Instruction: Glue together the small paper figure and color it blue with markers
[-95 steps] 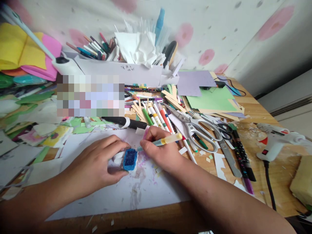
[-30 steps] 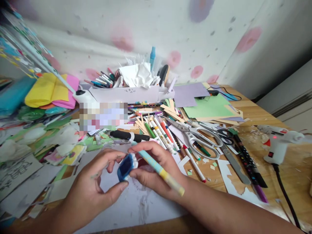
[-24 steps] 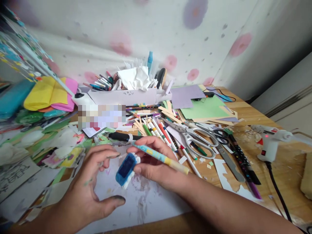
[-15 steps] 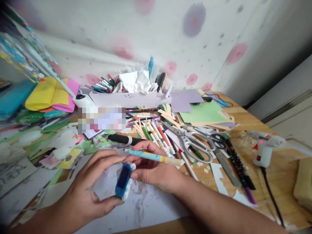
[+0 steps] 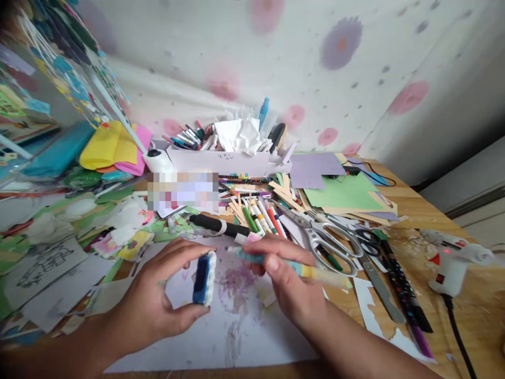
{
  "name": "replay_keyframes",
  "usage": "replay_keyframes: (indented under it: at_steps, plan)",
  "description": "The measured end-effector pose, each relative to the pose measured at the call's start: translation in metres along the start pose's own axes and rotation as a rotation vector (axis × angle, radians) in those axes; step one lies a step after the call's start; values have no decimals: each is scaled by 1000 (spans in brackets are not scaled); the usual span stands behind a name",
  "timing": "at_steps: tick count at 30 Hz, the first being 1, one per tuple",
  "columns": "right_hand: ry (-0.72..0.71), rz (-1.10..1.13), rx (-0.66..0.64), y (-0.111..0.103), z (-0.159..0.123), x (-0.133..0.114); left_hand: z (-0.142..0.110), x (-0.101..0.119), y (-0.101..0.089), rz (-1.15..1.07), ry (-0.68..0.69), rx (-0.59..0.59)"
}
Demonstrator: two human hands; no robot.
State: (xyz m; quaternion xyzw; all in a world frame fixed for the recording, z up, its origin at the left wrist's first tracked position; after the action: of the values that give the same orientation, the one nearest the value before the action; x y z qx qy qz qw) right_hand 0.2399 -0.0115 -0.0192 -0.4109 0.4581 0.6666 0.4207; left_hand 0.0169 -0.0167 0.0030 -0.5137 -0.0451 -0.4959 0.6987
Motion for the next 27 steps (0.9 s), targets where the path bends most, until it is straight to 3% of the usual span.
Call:
replay_keyframes:
  at_steps: [20, 27]
  plan:
    - [36, -22, -207, 7, -6, -18, 0, 1, 2, -31, 12, -50]
    - [55, 32, -202, 7, -10, -15, 5, 4, -1, -42, -14, -59]
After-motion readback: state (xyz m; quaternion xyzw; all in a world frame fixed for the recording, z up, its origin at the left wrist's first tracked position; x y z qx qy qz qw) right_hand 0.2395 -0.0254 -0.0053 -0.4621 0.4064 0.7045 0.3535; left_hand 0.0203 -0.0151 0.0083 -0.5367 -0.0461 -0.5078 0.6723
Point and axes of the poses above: each hand's wrist, its own z-axis towards the middle knuckle, its own y-axis out of the palm, x = y × z, the point moved 1 cm from there along z, towards the middle knuckle, and after that the axes turned 4 degrees about y, right-handed, at the moved point
